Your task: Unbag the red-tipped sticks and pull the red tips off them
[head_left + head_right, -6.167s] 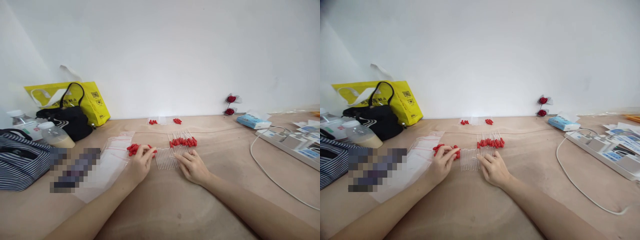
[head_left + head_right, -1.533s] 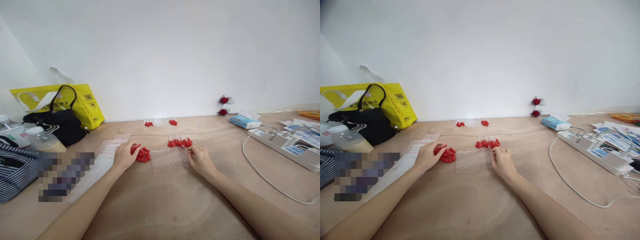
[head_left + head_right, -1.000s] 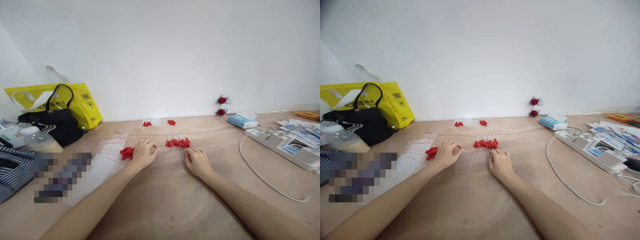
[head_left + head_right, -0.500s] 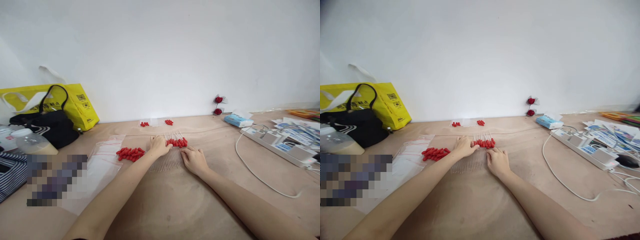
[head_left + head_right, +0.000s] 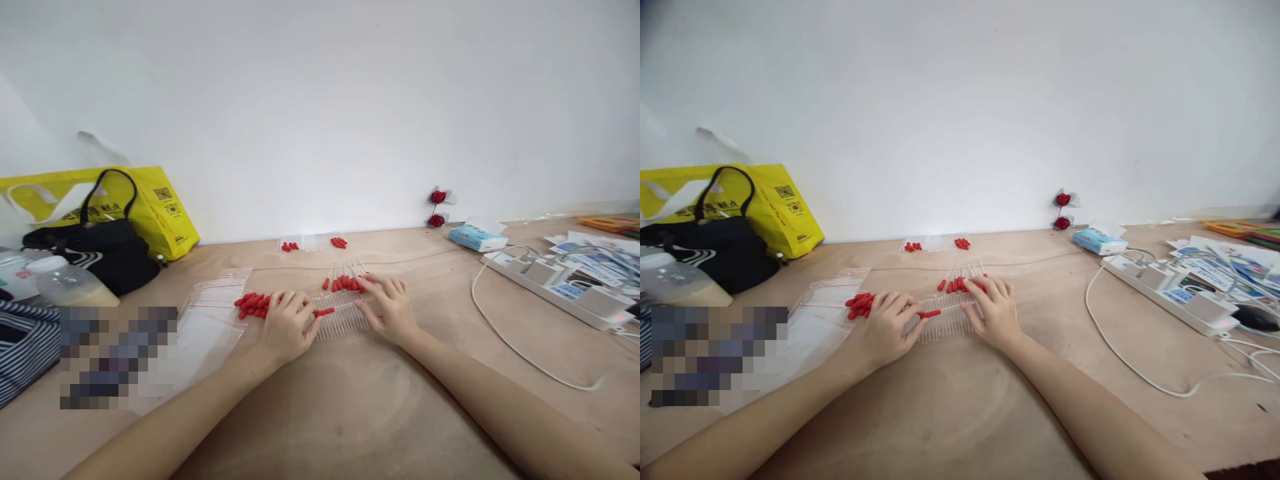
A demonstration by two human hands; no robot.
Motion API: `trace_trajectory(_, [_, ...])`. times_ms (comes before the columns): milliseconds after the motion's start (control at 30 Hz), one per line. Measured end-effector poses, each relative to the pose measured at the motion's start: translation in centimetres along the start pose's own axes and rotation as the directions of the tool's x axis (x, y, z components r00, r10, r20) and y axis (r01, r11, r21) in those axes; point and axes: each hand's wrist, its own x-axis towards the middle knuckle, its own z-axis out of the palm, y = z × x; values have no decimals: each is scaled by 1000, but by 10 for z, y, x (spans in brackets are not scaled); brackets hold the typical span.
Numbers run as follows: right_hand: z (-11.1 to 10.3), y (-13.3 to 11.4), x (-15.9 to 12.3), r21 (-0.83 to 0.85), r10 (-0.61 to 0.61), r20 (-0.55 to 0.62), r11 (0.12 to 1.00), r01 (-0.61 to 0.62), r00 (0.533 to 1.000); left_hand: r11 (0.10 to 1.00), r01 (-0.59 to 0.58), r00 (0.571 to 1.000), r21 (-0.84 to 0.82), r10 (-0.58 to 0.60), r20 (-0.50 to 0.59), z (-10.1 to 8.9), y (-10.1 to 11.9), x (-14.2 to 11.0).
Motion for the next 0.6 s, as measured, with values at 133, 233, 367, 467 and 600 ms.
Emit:
trace_trajectory(133, [0, -15, 0, 37, -240, 137, 971, 237, 961, 999, -45, 997, -28, 44, -63, 1, 0, -18])
trace_trajectory(233, [4, -21, -1, 46, -284, 131, 959, 280, 950, 997, -60, 994, -53, 55, -100, 4, 2, -20])
trace_trajectory(367, [8, -23, -1, 27, -315, 75, 949, 314, 946, 994, -85, 990, -68, 76, -120, 3, 2, -20])
trace_trajectory(467, [11, -25, -2, 48, -347, 52, 938, 344, 937, 992, -64, 991, -105, 51, -121, 3, 4, -20])
trace_trajectory(600, [14, -31, -5, 67, -355, 16, 933, 353, 935, 978, -59, 994, -201, 40, -98, 7, 6, -19])
